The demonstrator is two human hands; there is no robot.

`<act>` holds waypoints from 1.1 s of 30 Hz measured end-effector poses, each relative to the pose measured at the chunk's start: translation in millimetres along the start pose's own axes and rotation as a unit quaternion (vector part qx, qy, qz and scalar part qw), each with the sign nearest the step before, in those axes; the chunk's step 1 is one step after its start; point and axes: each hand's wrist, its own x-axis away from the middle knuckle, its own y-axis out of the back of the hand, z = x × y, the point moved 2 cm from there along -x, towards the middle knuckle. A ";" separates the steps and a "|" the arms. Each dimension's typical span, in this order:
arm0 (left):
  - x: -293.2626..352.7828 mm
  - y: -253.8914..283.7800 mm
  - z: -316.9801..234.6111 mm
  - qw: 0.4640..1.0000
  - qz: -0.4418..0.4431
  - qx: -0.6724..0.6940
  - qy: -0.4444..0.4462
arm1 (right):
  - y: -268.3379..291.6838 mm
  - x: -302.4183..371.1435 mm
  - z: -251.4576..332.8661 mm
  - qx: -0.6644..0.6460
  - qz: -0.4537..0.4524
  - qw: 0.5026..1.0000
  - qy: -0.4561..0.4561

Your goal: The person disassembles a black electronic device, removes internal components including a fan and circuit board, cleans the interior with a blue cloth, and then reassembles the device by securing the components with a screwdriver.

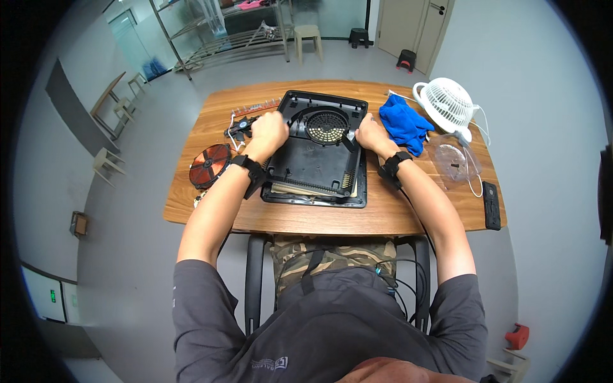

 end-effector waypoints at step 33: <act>43.2 -36.5 46.0 0.996 0.050 0.066 -0.021 | -1.2 14.1 -3.1 0.019 -0.061 0.998 -0.003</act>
